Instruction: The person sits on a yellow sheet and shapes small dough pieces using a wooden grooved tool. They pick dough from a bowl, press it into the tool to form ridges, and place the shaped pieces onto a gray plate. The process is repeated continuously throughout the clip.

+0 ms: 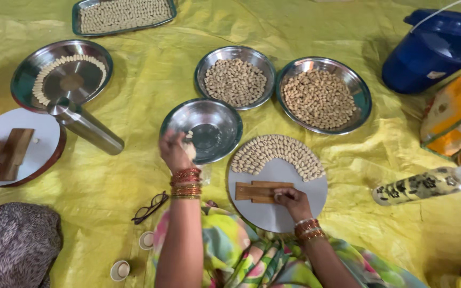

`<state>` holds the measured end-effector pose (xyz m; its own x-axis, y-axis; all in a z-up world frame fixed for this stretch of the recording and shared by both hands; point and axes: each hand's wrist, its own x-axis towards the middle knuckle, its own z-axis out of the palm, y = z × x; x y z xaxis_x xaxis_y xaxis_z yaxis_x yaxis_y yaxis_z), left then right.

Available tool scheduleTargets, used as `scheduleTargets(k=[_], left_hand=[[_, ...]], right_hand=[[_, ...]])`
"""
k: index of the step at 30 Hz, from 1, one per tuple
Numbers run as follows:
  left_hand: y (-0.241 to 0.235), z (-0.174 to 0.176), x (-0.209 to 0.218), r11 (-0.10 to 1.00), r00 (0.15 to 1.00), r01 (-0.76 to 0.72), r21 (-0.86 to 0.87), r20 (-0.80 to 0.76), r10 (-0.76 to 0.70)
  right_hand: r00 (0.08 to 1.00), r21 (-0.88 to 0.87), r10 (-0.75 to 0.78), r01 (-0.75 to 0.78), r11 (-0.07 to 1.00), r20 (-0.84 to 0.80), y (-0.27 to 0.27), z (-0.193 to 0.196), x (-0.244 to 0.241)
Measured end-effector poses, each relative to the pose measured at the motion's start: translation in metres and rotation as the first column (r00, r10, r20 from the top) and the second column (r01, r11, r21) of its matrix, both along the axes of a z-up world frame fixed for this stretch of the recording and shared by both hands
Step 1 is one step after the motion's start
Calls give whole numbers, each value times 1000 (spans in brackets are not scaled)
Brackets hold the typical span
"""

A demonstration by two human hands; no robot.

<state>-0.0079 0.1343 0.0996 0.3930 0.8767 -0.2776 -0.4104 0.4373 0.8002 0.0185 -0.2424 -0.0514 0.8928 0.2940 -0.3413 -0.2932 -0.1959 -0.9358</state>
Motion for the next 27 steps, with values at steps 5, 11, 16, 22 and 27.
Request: scheduleTargets(k=[5, 11, 16, 22, 27], left_hand=[[19, -64, 23, 997, 995, -76, 6, 63, 75], [20, -69, 40, 991, 964, -132, -28, 227, 135], [6, -49, 37, 974, 968, -99, -202, 208, 142], [13, -22, 19, 967, 968, -188, -173, 131, 212], [12, -13, 14, 953, 963, -173, -247, 159, 216]], right_hand=[[989, 44, 117, -113, 993, -92, 11, 17, -5], [950, -59, 311, -309, 949, 32, 87, 77, 39], [873, -446, 455, -341, 827, 177, 203, 95, 109], [773, -483, 618, -491, 724, 140, 315, 61, 156], [601, -690, 728, -372, 620, 330, 354, 31, 168]])
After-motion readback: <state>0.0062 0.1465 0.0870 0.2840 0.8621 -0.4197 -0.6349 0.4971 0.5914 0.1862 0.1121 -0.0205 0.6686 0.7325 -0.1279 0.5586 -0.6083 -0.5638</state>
